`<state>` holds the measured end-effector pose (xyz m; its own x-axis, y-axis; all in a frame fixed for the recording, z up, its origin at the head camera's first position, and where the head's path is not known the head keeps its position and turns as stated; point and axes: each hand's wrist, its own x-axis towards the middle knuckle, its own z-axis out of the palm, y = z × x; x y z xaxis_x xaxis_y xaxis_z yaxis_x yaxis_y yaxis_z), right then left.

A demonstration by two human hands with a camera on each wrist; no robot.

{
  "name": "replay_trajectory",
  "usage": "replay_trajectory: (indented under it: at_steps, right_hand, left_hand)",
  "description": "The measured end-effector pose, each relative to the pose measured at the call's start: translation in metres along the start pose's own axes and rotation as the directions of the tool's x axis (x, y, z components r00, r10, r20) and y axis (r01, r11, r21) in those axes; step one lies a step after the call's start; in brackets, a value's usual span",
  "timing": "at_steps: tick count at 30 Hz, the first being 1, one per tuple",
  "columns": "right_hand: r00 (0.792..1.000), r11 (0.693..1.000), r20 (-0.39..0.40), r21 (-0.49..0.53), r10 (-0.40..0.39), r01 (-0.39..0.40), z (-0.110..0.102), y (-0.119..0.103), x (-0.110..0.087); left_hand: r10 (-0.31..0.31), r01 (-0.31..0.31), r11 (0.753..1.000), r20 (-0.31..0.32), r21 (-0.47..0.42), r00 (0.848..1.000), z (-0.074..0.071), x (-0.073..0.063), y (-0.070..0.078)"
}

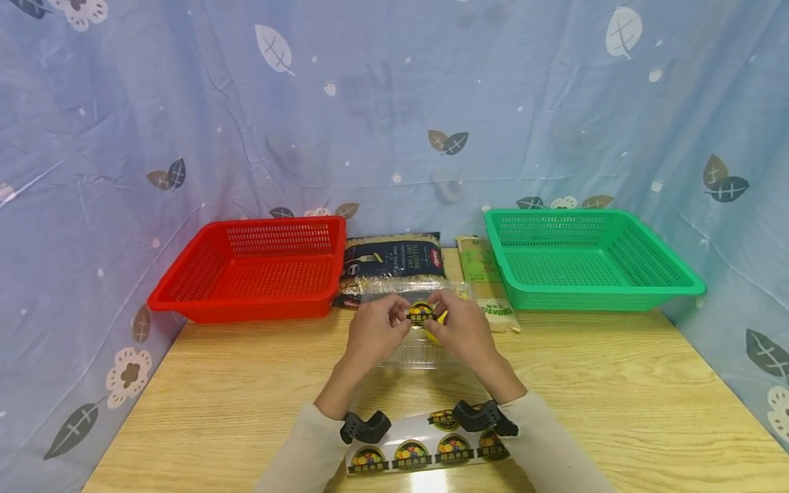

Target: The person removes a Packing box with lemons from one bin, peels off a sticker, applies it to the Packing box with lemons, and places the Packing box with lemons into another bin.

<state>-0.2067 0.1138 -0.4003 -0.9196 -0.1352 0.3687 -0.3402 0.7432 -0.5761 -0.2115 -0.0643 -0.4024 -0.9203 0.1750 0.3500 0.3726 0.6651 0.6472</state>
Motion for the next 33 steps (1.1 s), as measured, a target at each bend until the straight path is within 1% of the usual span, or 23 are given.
replay_trajectory:
  at_steps: [7,12,16,20,22,29,33]
  right_hand:
    - [1.0,0.999,-0.017,-0.036,0.021,-0.022,0.0005,-0.0012,-0.0021]
    - [0.998,0.999,-0.056,-0.035,-0.024,0.022,0.0012,-0.0002,-0.0027]
    - [0.995,0.996,-0.069,-0.062,-0.067,0.063,0.0016,-0.0002,-0.0032]
    - [0.993,0.989,-0.048,-0.11,-0.104,0.098,0.0018,-0.0007,-0.0034]
    - [0.993,0.985,-0.031,-0.136,-0.11,0.105,0.0019,-0.0013,-0.0034]
    - [0.996,0.981,0.023,-0.173,-0.083,0.086,0.0013,-0.0044,-0.003]
    - [0.995,0.974,0.054,-0.209,-0.082,0.091,0.0014,-0.0044,-0.0023]
  left_hand:
    - [0.001,-0.002,0.997,0.007,0.074,1.0,0.0017,0.0015,0.002]
    - [-0.013,0.011,0.995,0.017,0.1,1.0,0.0018,0.0028,0.0024]
    - [-0.015,0.013,0.994,0.017,0.108,1.0,0.0019,0.003,0.0013]
    - [-0.007,0.005,0.994,0.011,0.113,1.0,0.0023,0.0029,0.0004]
    - [-0.001,0.0,0.993,0.009,0.116,1.0,0.0024,0.0028,0.0003]
    - [-0.001,0.0,0.992,0.013,0.122,1.0,0.0011,0.0026,0.0013]
    - [-0.002,0.0,0.993,0.016,0.117,1.0,0.0012,0.0028,0.001]
